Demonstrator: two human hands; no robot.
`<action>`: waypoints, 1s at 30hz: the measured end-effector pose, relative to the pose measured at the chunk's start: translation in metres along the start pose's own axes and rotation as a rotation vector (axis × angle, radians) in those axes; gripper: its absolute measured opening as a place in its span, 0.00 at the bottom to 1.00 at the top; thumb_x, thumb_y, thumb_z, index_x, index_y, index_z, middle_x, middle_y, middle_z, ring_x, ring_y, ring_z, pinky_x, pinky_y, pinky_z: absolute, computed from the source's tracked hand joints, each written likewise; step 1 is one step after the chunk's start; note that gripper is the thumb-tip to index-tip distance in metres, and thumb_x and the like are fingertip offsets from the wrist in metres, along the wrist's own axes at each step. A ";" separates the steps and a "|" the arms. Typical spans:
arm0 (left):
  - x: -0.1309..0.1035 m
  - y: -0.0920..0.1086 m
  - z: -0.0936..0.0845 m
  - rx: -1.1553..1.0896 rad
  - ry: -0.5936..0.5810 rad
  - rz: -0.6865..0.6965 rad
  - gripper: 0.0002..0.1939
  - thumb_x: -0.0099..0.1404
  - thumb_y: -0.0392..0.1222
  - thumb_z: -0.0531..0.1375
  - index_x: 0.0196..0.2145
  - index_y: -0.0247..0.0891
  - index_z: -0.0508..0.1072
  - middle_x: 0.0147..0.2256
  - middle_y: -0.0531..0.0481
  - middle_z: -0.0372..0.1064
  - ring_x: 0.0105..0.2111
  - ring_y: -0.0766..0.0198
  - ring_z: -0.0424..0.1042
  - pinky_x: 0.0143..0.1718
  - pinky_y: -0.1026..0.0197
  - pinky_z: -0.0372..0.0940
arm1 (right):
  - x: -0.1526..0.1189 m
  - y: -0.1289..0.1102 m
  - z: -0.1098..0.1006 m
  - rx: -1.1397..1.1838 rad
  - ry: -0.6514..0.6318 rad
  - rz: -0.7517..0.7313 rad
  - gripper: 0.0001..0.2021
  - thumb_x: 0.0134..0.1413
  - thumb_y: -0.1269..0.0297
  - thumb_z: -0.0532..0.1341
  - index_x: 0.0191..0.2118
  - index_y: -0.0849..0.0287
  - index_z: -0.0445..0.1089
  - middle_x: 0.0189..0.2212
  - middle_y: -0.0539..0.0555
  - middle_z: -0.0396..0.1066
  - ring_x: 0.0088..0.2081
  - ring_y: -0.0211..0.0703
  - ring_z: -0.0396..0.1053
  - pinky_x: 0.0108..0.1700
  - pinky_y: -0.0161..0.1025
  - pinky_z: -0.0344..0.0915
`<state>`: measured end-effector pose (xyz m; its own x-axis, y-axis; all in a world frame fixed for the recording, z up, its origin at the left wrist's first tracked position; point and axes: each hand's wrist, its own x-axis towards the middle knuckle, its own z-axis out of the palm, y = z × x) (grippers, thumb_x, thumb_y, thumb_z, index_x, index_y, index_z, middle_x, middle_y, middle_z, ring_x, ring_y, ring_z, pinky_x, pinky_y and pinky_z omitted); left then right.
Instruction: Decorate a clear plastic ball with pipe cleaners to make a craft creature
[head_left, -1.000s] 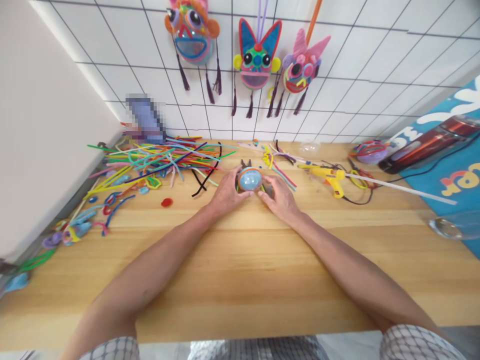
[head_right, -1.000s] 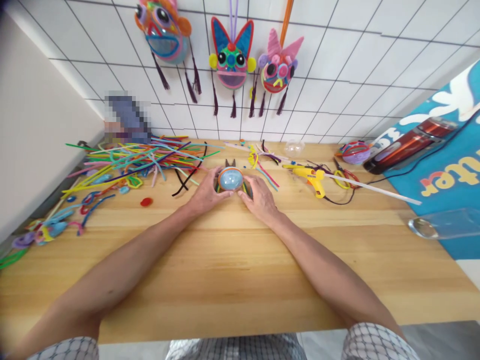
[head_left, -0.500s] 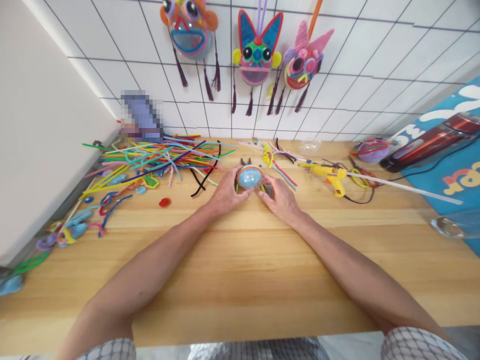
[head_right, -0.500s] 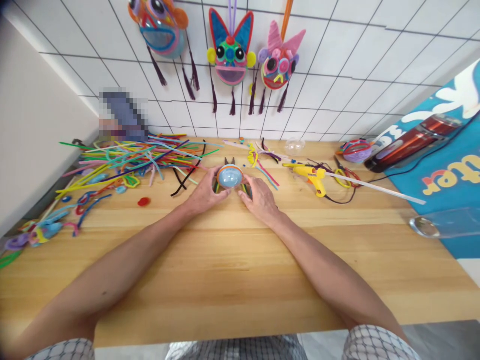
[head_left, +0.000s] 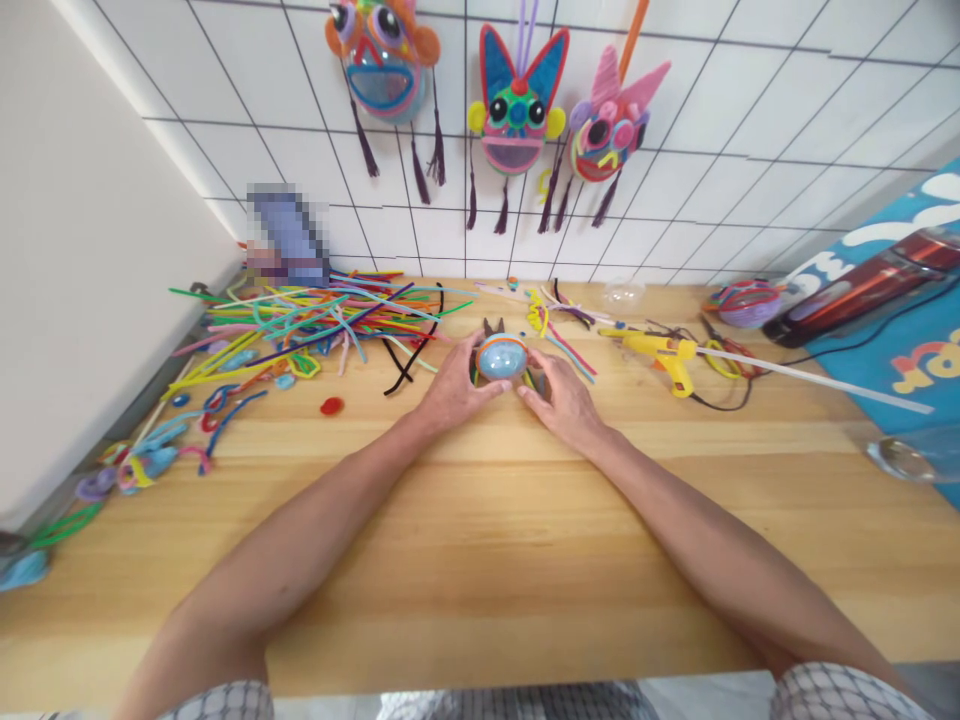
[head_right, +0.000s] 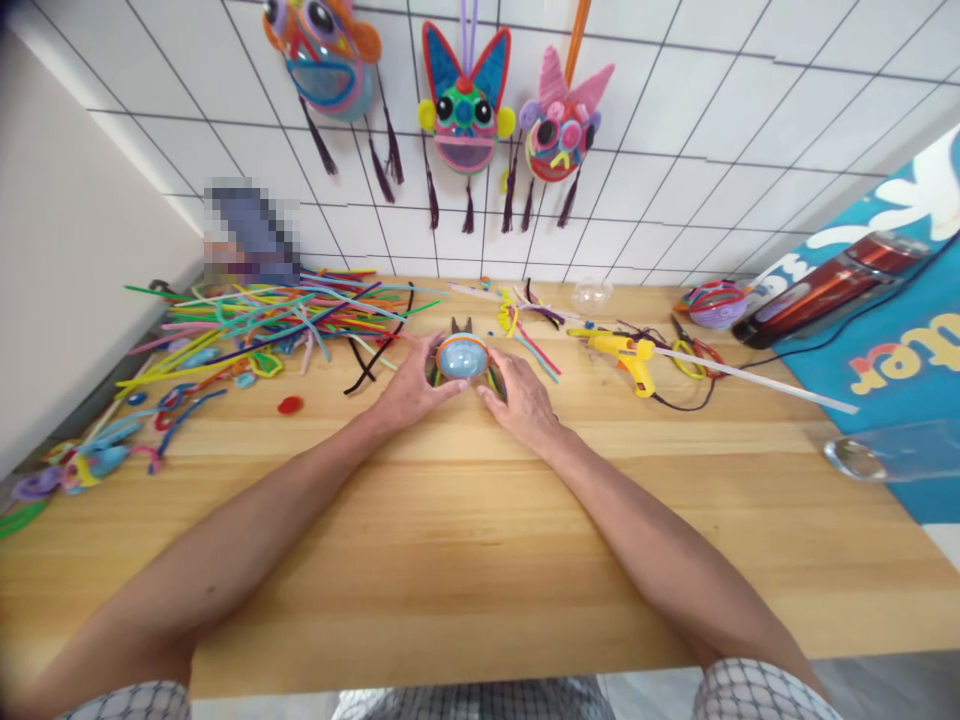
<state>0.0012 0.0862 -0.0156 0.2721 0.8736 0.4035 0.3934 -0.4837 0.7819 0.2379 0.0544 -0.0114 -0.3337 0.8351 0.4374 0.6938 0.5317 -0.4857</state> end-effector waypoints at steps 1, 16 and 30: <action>0.000 0.001 0.000 -0.019 0.005 -0.015 0.44 0.61 0.51 0.74 0.67 0.33 0.62 0.65 0.29 0.69 0.64 0.42 0.72 0.68 0.40 0.66 | 0.000 0.000 0.000 -0.002 -0.001 0.002 0.30 0.68 0.56 0.61 0.72 0.52 0.59 0.62 0.65 0.74 0.62 0.63 0.72 0.63 0.65 0.70; 0.003 0.010 -0.005 -0.003 -0.024 0.000 0.35 0.62 0.48 0.73 0.62 0.35 0.69 0.60 0.35 0.75 0.59 0.45 0.75 0.63 0.43 0.69 | -0.001 0.000 0.002 -0.006 -0.004 0.028 0.31 0.67 0.57 0.61 0.72 0.55 0.59 0.59 0.66 0.75 0.61 0.63 0.73 0.63 0.64 0.71; 0.002 -0.001 0.000 0.020 0.001 0.045 0.37 0.62 0.48 0.73 0.64 0.39 0.67 0.61 0.37 0.74 0.61 0.46 0.74 0.66 0.42 0.68 | -0.002 0.005 0.005 0.024 0.033 -0.049 0.31 0.67 0.60 0.63 0.73 0.52 0.59 0.62 0.65 0.73 0.64 0.64 0.71 0.64 0.66 0.71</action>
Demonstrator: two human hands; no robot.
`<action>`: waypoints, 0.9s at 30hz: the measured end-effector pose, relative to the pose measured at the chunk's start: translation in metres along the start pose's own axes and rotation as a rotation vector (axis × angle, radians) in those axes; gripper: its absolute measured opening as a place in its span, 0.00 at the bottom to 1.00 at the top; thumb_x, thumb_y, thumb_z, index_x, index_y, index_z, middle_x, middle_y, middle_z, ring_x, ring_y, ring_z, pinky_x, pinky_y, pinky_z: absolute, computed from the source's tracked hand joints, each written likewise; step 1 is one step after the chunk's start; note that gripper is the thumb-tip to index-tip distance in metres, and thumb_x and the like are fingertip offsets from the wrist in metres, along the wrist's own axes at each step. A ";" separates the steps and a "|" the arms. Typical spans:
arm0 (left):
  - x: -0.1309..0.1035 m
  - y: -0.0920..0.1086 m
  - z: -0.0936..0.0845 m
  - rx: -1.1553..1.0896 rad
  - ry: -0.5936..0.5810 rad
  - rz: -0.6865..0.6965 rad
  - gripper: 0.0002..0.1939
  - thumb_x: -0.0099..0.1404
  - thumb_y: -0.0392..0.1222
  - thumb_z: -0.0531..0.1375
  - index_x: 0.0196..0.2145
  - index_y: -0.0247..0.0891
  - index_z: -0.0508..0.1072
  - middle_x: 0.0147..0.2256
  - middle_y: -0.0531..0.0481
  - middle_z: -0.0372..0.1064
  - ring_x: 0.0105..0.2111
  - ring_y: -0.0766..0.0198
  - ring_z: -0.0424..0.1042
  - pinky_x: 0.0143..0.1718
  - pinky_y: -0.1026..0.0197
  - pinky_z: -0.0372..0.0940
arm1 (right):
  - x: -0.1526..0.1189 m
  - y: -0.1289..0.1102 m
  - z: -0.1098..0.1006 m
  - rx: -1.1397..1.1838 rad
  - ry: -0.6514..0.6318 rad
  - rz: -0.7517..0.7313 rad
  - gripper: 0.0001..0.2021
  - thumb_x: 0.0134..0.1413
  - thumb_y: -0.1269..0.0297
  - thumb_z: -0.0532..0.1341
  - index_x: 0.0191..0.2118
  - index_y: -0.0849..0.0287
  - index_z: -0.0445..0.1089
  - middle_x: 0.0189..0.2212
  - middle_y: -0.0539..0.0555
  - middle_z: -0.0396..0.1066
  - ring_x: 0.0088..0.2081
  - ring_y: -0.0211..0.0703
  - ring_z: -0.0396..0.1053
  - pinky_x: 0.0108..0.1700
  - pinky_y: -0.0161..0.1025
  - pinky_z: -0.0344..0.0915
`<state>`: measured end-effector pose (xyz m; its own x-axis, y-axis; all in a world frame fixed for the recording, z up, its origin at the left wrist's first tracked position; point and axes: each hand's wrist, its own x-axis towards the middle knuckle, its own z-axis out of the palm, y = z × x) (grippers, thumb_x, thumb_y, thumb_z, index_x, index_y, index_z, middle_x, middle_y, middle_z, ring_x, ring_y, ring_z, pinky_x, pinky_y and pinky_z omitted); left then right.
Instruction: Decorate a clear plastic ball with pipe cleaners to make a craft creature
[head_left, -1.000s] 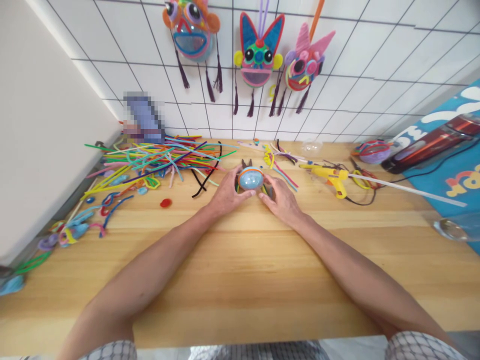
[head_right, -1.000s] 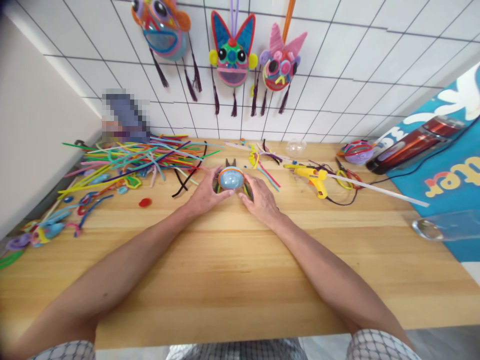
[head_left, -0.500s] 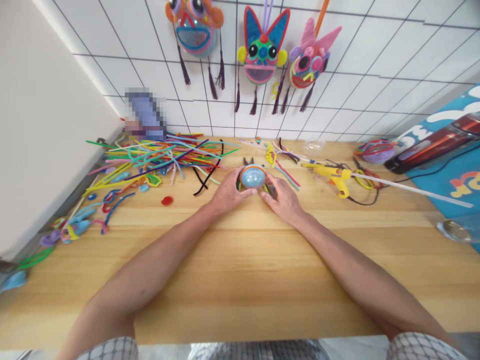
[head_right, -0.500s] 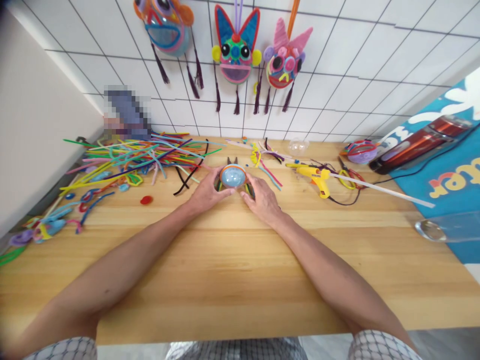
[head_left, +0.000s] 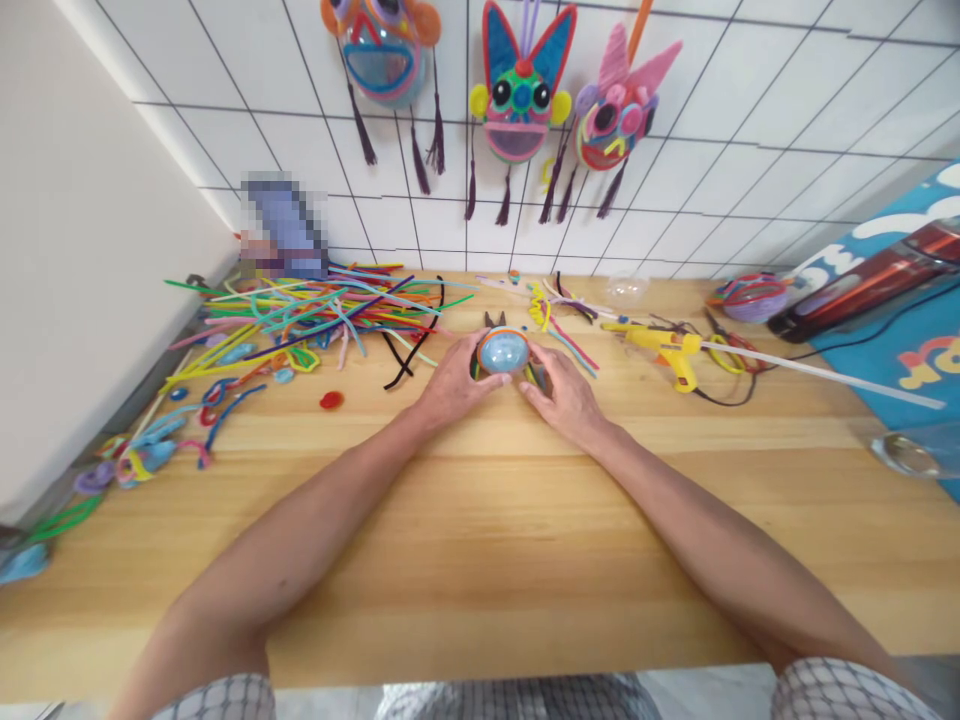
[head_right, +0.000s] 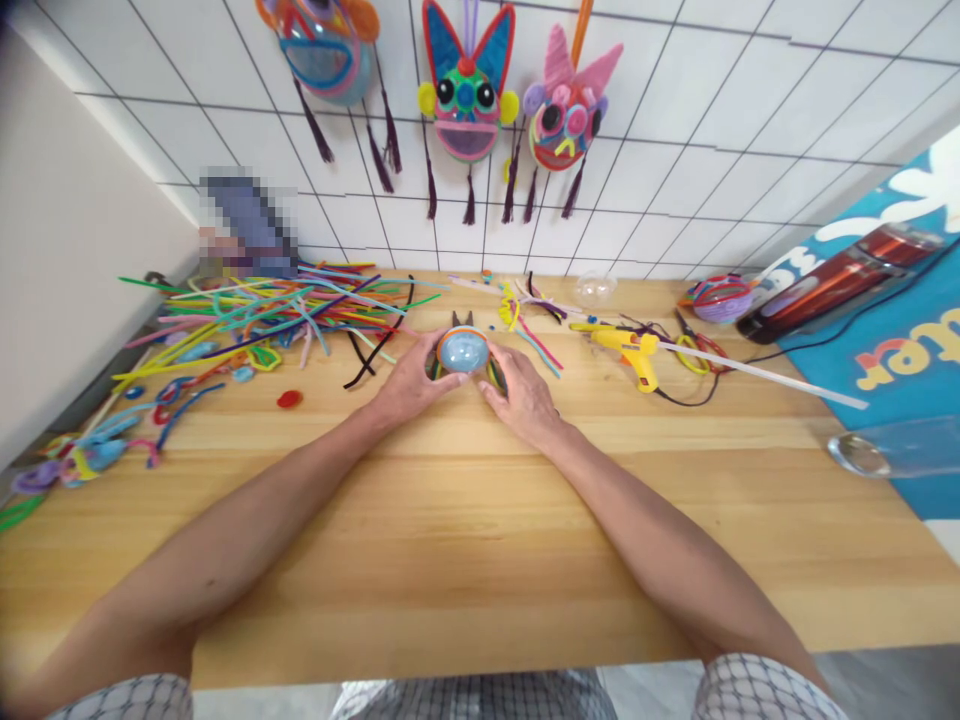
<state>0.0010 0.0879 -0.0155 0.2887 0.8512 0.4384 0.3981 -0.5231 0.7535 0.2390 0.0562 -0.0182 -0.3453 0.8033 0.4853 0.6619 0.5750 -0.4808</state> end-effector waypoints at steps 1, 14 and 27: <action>0.000 -0.001 0.000 0.003 -0.003 0.000 0.36 0.62 0.48 0.73 0.64 0.40 0.68 0.61 0.37 0.74 0.61 0.46 0.75 0.65 0.42 0.68 | 0.000 0.000 0.000 -0.001 0.001 0.000 0.31 0.67 0.59 0.63 0.73 0.52 0.59 0.62 0.65 0.73 0.64 0.64 0.71 0.64 0.66 0.71; -0.002 -0.004 0.003 0.098 -0.003 0.072 0.39 0.61 0.48 0.74 0.65 0.39 0.65 0.62 0.36 0.73 0.62 0.44 0.73 0.66 0.40 0.67 | 0.001 -0.003 -0.001 0.001 0.037 0.010 0.32 0.66 0.60 0.63 0.73 0.52 0.59 0.63 0.65 0.72 0.64 0.63 0.71 0.64 0.65 0.72; -0.002 -0.002 0.001 0.102 -0.016 0.075 0.37 0.64 0.49 0.72 0.65 0.39 0.66 0.63 0.36 0.73 0.64 0.45 0.73 0.67 0.40 0.67 | 0.000 -0.005 -0.003 -0.007 0.094 -0.019 0.30 0.66 0.59 0.64 0.71 0.54 0.60 0.64 0.66 0.71 0.65 0.63 0.71 0.66 0.65 0.71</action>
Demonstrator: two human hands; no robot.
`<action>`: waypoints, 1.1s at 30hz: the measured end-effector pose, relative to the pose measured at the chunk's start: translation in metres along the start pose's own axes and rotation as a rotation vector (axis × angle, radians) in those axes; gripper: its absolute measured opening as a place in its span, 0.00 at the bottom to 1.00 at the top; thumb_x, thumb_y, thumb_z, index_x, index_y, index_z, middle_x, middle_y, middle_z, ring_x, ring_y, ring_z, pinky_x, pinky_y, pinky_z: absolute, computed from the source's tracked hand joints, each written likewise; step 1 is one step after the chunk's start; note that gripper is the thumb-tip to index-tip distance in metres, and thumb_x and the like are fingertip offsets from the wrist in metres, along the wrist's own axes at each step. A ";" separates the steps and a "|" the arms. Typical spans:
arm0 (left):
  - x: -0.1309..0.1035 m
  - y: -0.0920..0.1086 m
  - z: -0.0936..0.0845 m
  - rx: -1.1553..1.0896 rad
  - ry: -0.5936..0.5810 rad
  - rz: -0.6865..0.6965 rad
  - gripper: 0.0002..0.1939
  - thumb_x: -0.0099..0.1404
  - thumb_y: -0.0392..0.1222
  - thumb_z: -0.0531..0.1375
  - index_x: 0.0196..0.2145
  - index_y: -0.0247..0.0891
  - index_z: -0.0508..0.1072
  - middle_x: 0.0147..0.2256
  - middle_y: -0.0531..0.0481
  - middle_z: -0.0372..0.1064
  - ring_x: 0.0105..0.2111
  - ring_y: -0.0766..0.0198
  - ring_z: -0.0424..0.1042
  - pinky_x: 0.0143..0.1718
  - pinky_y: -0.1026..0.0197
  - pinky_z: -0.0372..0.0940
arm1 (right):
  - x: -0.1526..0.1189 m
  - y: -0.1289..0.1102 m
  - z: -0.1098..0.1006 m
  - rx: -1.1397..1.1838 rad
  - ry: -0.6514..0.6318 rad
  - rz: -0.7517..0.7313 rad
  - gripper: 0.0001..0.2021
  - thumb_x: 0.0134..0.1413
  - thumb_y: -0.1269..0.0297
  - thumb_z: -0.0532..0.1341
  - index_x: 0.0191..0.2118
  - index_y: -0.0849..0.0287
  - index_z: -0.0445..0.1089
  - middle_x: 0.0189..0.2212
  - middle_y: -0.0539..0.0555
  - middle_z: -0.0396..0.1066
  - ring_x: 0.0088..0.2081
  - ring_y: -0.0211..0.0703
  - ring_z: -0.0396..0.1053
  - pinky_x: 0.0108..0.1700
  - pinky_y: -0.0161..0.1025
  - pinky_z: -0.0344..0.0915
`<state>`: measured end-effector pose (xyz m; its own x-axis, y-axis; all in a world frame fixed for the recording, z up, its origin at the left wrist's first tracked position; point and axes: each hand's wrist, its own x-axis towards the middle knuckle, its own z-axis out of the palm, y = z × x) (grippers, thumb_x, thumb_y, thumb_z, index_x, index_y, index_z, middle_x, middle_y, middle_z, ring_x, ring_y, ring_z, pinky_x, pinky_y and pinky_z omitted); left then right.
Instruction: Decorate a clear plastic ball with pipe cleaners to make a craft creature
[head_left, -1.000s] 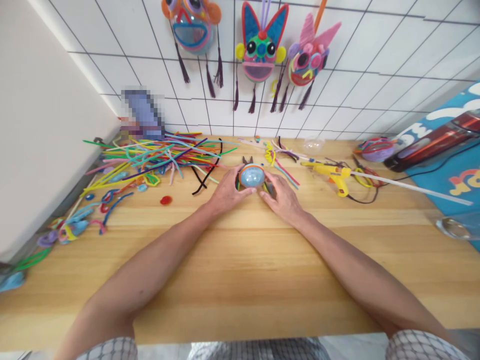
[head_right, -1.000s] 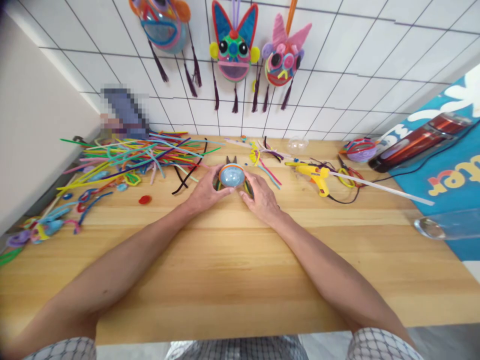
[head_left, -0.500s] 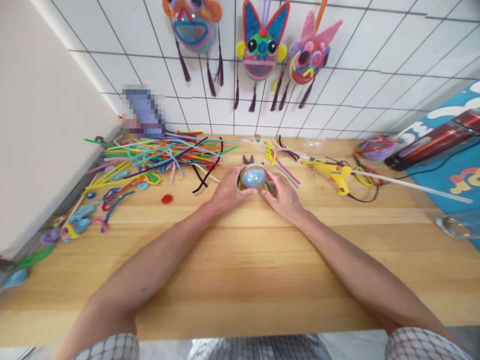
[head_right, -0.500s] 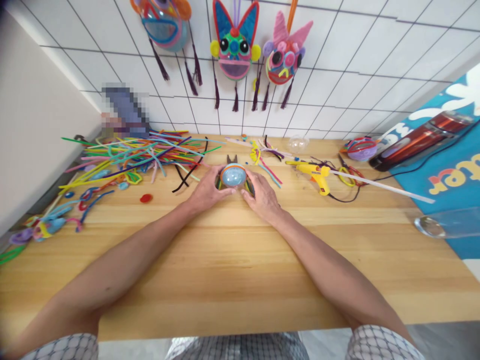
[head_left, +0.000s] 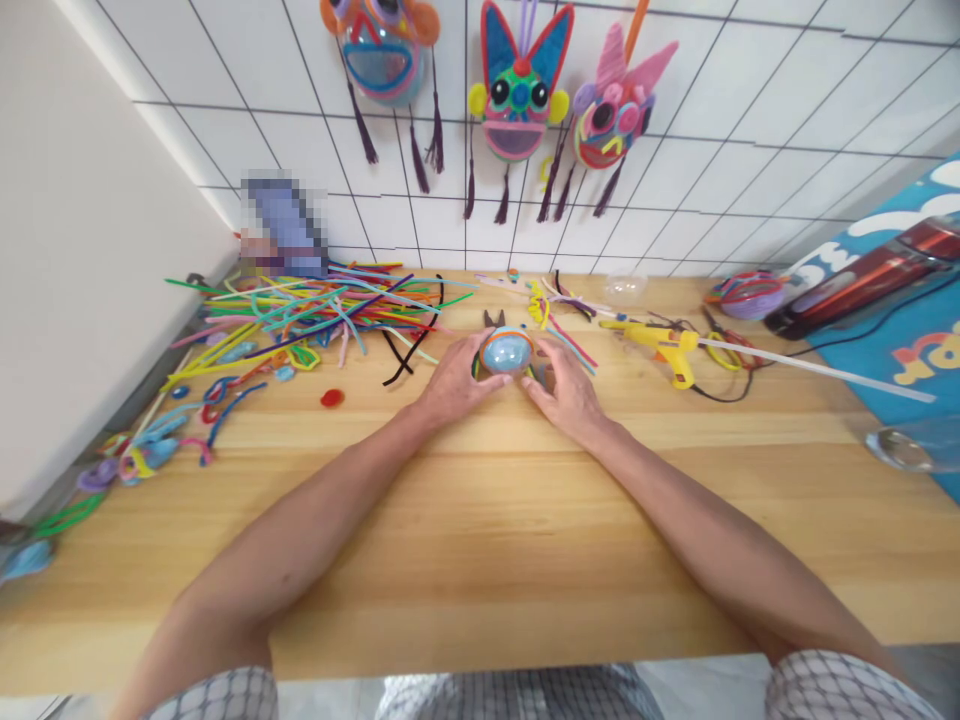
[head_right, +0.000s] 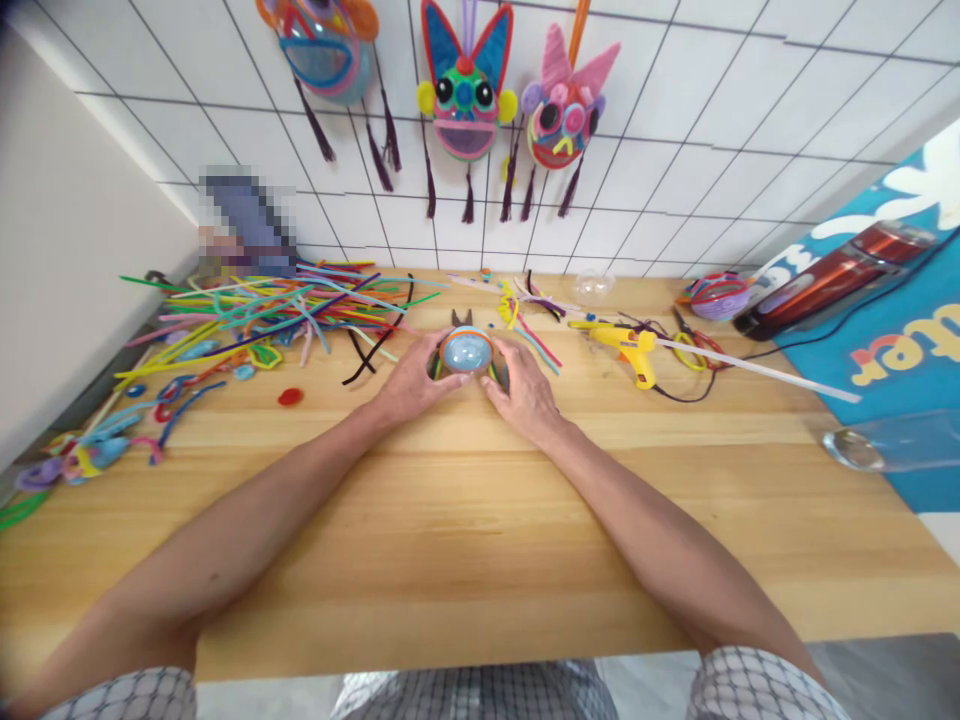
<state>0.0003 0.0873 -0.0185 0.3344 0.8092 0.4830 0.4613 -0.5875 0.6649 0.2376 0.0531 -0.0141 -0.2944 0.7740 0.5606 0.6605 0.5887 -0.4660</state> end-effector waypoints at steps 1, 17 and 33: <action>0.000 -0.001 0.000 0.005 -0.004 0.011 0.37 0.64 0.49 0.72 0.66 0.39 0.66 0.63 0.36 0.73 0.64 0.45 0.72 0.67 0.40 0.66 | 0.000 -0.001 -0.001 0.002 -0.004 -0.015 0.32 0.67 0.59 0.63 0.72 0.53 0.58 0.67 0.66 0.68 0.68 0.63 0.68 0.68 0.66 0.68; 0.000 0.002 -0.001 -0.068 -0.009 -0.018 0.35 0.62 0.46 0.71 0.64 0.38 0.66 0.60 0.35 0.73 0.61 0.45 0.74 0.65 0.41 0.68 | 0.002 -0.002 -0.001 0.030 -0.093 0.007 0.31 0.69 0.61 0.59 0.74 0.50 0.59 0.68 0.61 0.70 0.69 0.59 0.68 0.70 0.66 0.67; 0.001 0.000 0.000 -0.063 -0.002 -0.001 0.34 0.63 0.44 0.71 0.63 0.38 0.66 0.61 0.36 0.74 0.61 0.47 0.75 0.65 0.42 0.69 | 0.002 -0.001 -0.001 0.035 -0.101 0.021 0.30 0.71 0.64 0.56 0.75 0.50 0.58 0.70 0.59 0.68 0.71 0.57 0.66 0.72 0.64 0.65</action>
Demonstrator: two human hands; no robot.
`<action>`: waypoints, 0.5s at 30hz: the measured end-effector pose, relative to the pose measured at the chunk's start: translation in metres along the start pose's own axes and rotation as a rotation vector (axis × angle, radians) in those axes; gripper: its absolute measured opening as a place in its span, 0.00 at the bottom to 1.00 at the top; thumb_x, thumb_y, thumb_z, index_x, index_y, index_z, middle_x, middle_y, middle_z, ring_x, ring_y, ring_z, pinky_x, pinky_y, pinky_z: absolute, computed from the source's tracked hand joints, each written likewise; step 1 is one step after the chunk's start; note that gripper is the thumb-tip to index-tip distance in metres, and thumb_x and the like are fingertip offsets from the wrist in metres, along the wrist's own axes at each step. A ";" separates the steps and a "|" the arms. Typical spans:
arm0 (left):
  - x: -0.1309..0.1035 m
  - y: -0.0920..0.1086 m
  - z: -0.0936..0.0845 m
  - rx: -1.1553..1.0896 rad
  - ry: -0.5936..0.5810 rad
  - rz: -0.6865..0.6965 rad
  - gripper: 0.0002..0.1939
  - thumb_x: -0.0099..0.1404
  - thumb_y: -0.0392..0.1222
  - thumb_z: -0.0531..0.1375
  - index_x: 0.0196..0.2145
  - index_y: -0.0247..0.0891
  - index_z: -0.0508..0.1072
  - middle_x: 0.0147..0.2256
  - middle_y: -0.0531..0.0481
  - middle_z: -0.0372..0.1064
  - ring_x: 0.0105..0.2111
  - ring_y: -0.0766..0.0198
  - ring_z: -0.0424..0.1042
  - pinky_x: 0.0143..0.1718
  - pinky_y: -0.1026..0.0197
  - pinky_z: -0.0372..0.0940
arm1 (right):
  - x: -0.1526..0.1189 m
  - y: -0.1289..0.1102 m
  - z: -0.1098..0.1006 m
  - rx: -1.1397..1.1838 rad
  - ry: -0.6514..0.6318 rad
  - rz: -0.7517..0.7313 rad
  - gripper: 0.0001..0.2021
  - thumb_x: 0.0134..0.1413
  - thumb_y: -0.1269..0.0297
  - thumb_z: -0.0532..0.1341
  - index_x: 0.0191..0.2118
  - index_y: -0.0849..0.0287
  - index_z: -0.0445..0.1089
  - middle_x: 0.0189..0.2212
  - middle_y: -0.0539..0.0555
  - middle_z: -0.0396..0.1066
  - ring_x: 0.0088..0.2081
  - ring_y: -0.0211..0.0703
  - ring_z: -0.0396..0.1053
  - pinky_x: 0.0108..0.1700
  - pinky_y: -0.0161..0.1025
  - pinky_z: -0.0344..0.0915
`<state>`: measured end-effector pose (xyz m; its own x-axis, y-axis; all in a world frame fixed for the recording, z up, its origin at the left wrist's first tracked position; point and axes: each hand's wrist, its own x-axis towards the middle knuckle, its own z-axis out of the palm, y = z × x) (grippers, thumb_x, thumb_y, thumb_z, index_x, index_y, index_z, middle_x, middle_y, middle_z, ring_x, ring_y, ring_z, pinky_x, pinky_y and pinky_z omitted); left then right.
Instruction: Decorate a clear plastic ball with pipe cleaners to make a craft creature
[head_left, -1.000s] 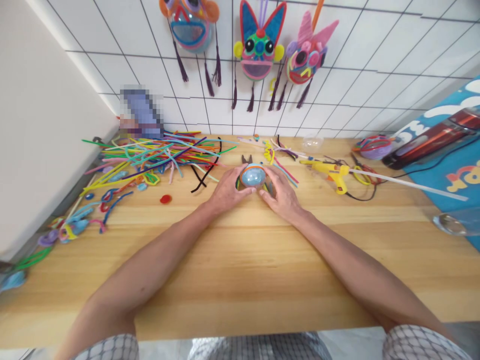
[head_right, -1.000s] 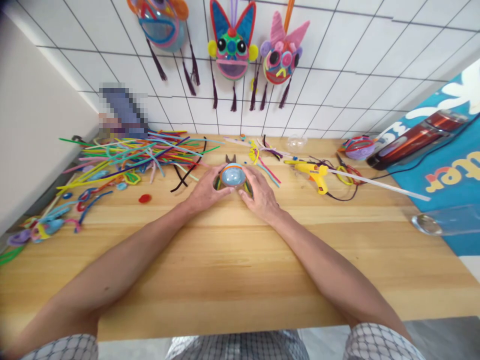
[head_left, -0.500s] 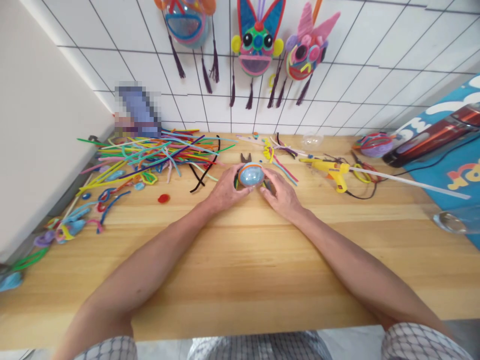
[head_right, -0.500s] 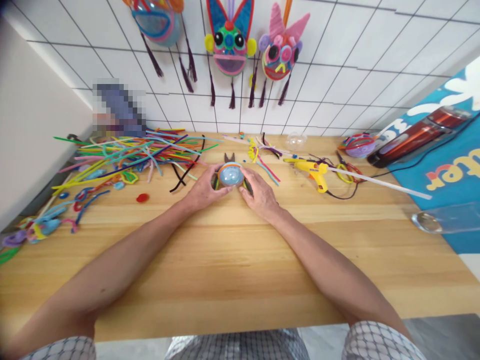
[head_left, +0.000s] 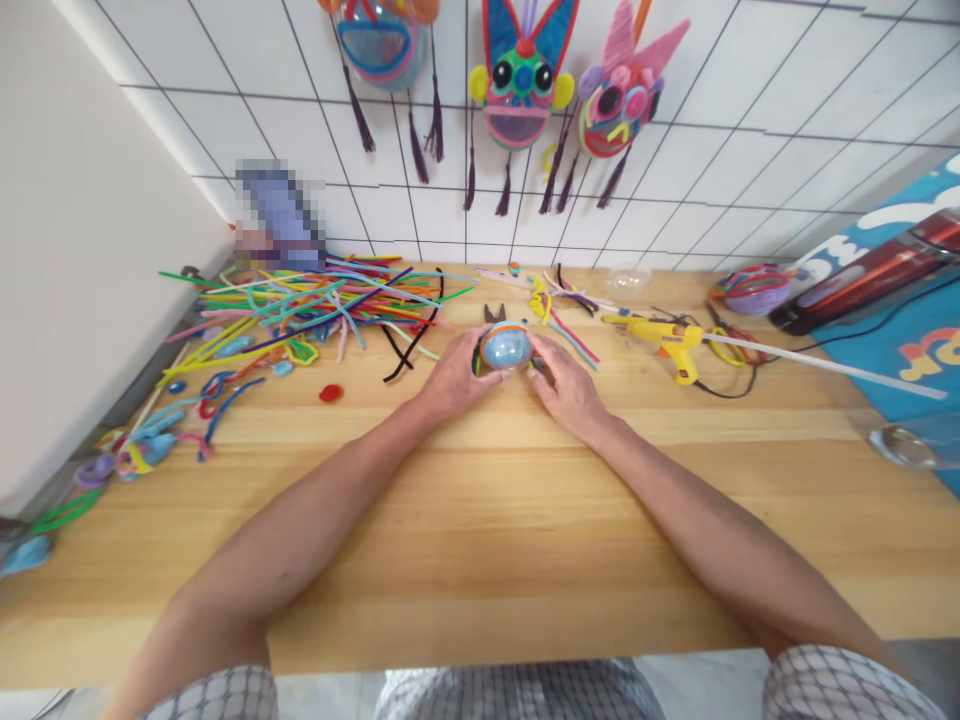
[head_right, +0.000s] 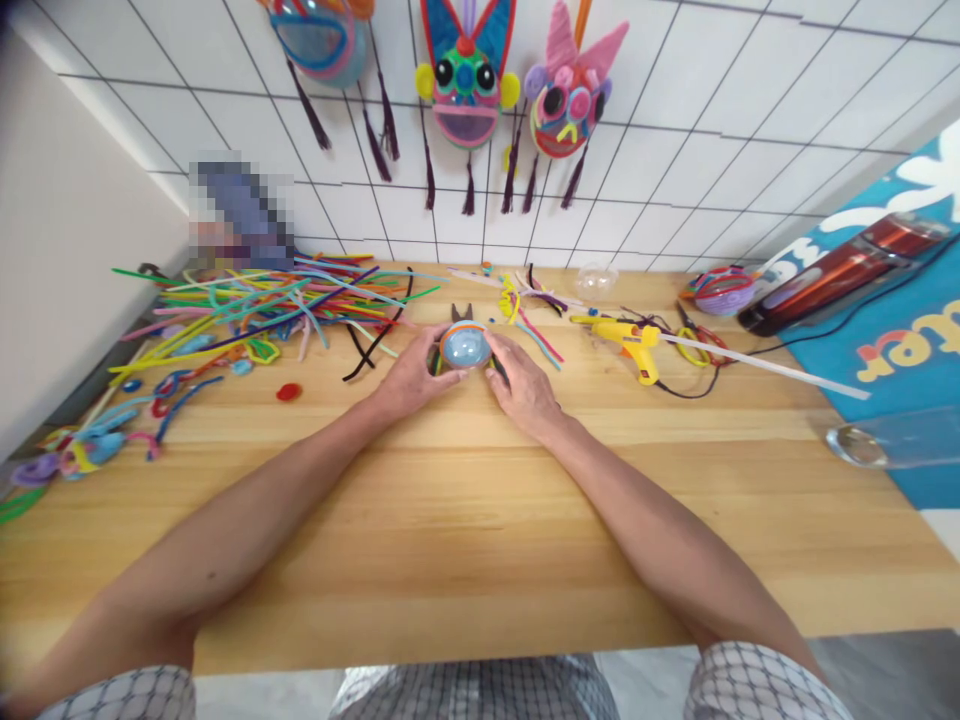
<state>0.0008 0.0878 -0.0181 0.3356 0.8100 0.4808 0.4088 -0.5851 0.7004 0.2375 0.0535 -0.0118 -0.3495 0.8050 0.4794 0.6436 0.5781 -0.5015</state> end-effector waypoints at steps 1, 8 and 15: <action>0.000 0.001 0.000 0.001 0.004 0.003 0.34 0.63 0.44 0.71 0.63 0.38 0.66 0.61 0.36 0.74 0.61 0.47 0.75 0.65 0.43 0.69 | 0.000 0.000 0.000 -0.001 -0.004 0.004 0.30 0.70 0.64 0.56 0.76 0.49 0.58 0.70 0.59 0.68 0.71 0.57 0.66 0.72 0.64 0.65; -0.001 0.005 -0.001 0.008 0.018 -0.008 0.33 0.64 0.46 0.70 0.63 0.38 0.66 0.60 0.36 0.74 0.60 0.47 0.75 0.64 0.43 0.69 | 0.000 -0.001 -0.001 -0.011 -0.015 -0.008 0.32 0.70 0.62 0.58 0.76 0.51 0.56 0.70 0.61 0.67 0.71 0.58 0.66 0.72 0.64 0.66; -0.001 0.002 -0.001 0.013 0.011 -0.014 0.34 0.65 0.46 0.69 0.65 0.38 0.65 0.62 0.35 0.73 0.62 0.46 0.73 0.67 0.41 0.67 | 0.000 0.002 -0.002 0.003 -0.087 -0.003 0.37 0.69 0.61 0.60 0.79 0.49 0.50 0.74 0.61 0.62 0.74 0.60 0.61 0.74 0.68 0.60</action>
<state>0.0005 0.0858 -0.0163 0.3208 0.8184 0.4767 0.4246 -0.5742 0.7000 0.2397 0.0542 -0.0115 -0.4090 0.8118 0.4167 0.6406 0.5806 -0.5025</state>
